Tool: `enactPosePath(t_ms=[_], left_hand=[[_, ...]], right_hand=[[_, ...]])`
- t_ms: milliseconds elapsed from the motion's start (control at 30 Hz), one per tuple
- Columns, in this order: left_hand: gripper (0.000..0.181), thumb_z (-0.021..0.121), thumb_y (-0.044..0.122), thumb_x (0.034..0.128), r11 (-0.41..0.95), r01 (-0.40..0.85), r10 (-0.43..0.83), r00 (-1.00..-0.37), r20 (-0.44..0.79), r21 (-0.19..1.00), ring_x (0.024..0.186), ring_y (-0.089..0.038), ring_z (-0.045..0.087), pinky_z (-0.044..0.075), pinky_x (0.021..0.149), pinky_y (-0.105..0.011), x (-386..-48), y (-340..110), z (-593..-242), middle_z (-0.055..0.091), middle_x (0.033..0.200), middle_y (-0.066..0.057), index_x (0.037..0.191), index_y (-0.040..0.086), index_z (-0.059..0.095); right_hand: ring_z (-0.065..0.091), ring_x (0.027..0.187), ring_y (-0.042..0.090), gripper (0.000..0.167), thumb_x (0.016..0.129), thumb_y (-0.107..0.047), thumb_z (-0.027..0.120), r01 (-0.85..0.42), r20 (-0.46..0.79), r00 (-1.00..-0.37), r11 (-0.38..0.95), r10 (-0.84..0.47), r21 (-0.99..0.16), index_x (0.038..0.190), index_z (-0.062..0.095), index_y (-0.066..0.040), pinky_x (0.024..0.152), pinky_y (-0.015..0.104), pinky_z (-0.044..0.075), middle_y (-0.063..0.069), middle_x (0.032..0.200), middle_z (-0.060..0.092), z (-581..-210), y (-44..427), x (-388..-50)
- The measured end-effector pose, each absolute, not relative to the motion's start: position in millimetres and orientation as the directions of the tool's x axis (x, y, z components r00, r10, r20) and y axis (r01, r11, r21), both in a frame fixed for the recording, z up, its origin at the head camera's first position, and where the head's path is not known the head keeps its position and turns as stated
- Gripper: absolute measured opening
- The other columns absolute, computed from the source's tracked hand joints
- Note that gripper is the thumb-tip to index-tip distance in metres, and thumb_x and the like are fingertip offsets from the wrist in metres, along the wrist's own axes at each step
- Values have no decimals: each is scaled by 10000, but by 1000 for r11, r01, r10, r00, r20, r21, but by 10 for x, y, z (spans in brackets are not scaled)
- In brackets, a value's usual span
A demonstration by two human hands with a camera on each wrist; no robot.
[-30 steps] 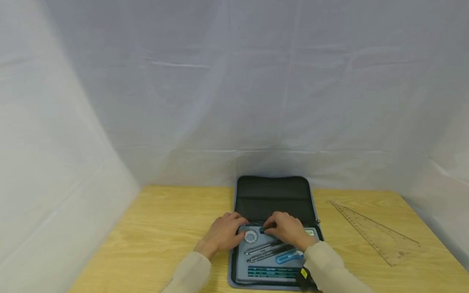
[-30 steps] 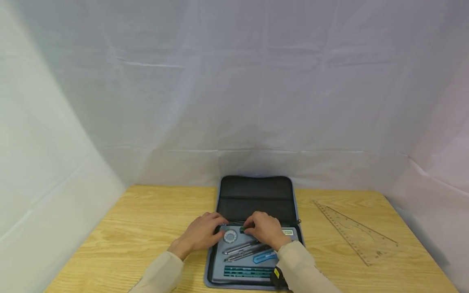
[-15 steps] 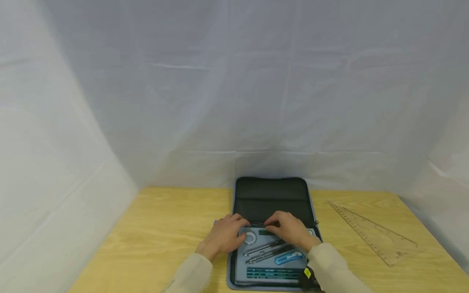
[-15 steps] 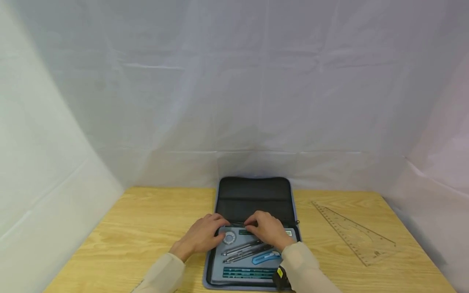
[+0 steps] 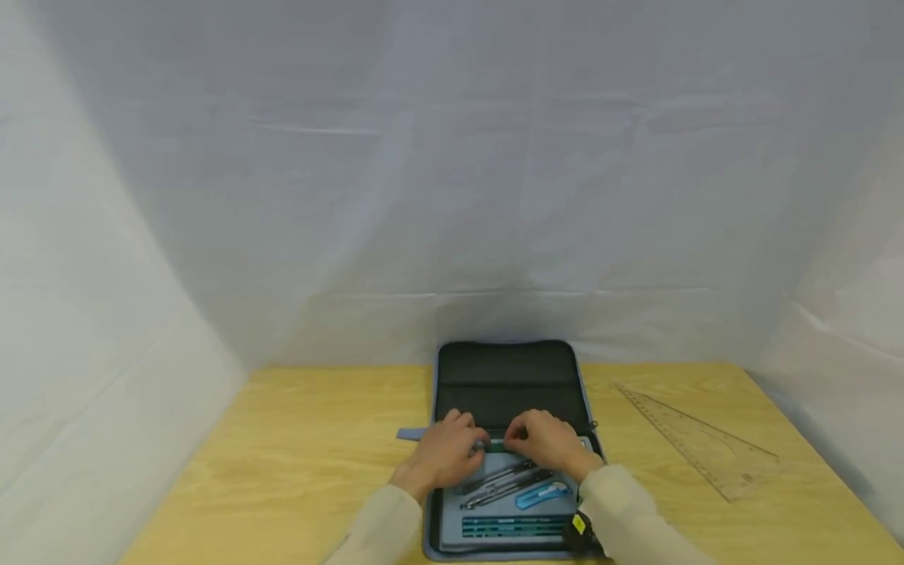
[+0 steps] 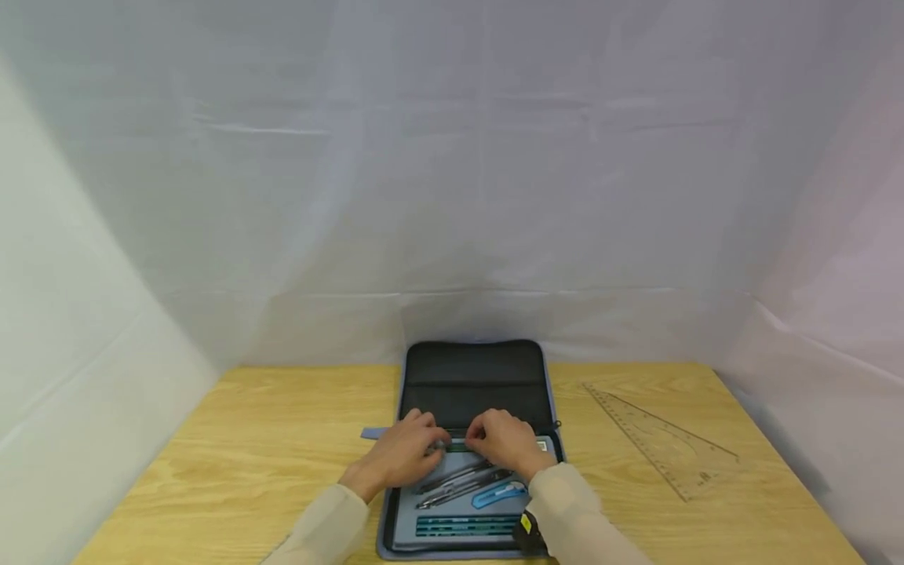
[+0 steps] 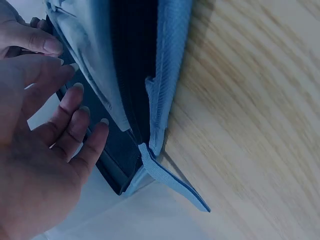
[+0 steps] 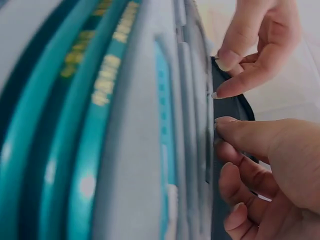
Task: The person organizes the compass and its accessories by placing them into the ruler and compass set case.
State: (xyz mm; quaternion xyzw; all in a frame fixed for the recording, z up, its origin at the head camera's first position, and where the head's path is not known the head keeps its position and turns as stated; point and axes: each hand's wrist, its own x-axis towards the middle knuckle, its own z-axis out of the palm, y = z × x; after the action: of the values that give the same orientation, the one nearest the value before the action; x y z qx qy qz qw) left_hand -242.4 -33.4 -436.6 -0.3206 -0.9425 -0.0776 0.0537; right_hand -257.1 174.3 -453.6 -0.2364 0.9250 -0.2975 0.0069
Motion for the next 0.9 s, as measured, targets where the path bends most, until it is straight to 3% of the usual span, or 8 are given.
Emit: enactPosePath(t_ms=[600,900], left_hand=[[231,597,209,887,801,594,583,-802,129,72,772,-143,407,394,653,-290,-2440,-284,-4345,536,894,30,1082,215,719],[265,593,181,885,816,574,564,-818,115,77,777,-165,420,418,673,-326,-2411,-308,-4328,574,941,-12,1119,196,715]], right_hand=[[527,577,47,93,907,-211,653,-412,153,-908,762,-391,-500,860,730,-188,540,311,470,-112,754,619,-4562,1589,-2525],[516,546,65,115,909,-196,646,-368,152,-927,758,-342,-538,820,719,-184,520,317,458,-113,696,595,-4606,1564,-2492]])
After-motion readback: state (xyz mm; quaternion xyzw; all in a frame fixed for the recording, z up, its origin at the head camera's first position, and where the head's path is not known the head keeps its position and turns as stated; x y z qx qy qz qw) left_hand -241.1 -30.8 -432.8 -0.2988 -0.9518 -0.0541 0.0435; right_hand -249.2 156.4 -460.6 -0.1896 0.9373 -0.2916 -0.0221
